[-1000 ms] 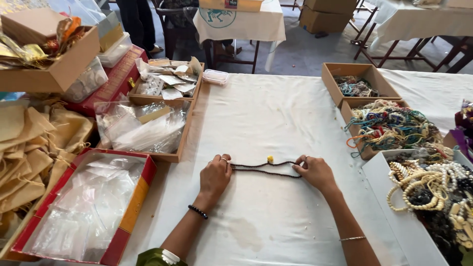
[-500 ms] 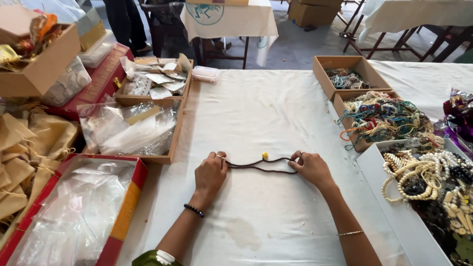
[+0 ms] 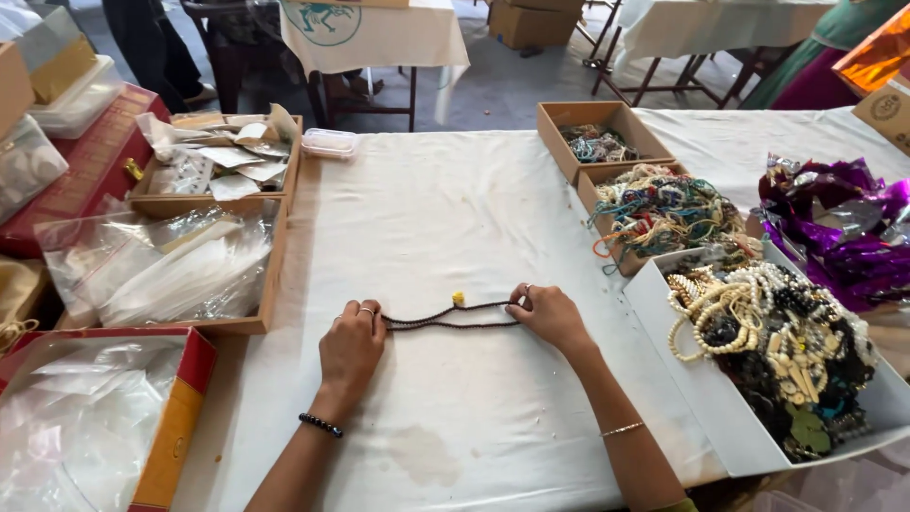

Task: The person handles various jewelry items, including a beaded necklace and a bracelet, on a white table. They place the items into small plastic bags and then into a small plastic container. The person also handles a small cloth pouch and other packaging materials.

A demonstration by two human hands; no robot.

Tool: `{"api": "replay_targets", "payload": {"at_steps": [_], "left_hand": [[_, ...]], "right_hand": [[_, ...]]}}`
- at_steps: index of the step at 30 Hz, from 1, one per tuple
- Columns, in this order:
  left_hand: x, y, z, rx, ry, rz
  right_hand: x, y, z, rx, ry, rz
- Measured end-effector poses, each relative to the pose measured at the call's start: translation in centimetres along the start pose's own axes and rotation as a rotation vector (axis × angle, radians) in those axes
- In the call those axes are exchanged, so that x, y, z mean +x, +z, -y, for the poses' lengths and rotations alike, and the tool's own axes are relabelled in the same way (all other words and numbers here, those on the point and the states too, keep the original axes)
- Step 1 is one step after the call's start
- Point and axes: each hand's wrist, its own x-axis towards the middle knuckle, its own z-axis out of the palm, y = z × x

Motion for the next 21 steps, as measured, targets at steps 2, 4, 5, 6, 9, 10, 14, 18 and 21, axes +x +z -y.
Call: {"api": "replay_targets", "payload": {"at_steps": [2, 4, 5, 6, 9, 10, 14, 18, 21], "left_hand": [[-0.3, 0.4, 0.2, 0.004, 0.002, 0.004], [-0.1, 0.5, 0.1, 0.007, 0.008, -0.008], [-0.2, 0.5, 0.1, 0.011, 0.009, -0.012], [-0.3, 0.4, 0.0, 0.016, 0.011, -0.016], [-0.3, 0.5, 0.1, 0.031, 0.024, -0.015], [-0.4, 0.6, 0.1, 0.032, 0.028, -0.014], [-0.4, 0.6, 0.1, 0.047, 0.039, -0.023], [-0.4, 0.8, 0.2, 0.043, 0.040, -0.020], [-0.3, 0.1, 0.1, 0.002, -0.005, -0.020]], "right_hand": [[-0.3, 0.2, -0.1, -0.003, 0.003, 0.004], [-0.1, 0.0, 0.0, -0.008, -0.004, -0.004], [-0.1, 0.1, 0.0, -0.009, -0.006, 0.001], [-0.1, 0.1, 0.0, -0.011, -0.009, 0.005], [-0.2, 0.1, 0.1, -0.020, -0.006, 0.009], [-0.3, 0.0, 0.1, -0.017, -0.004, 0.007], [-0.3, 0.0, 0.3, -0.029, -0.002, 0.008], [-0.3, 0.2, 0.1, -0.023, -0.004, -0.003], [0.1, 0.2, -0.9, -0.015, -0.013, 0.002]]}}
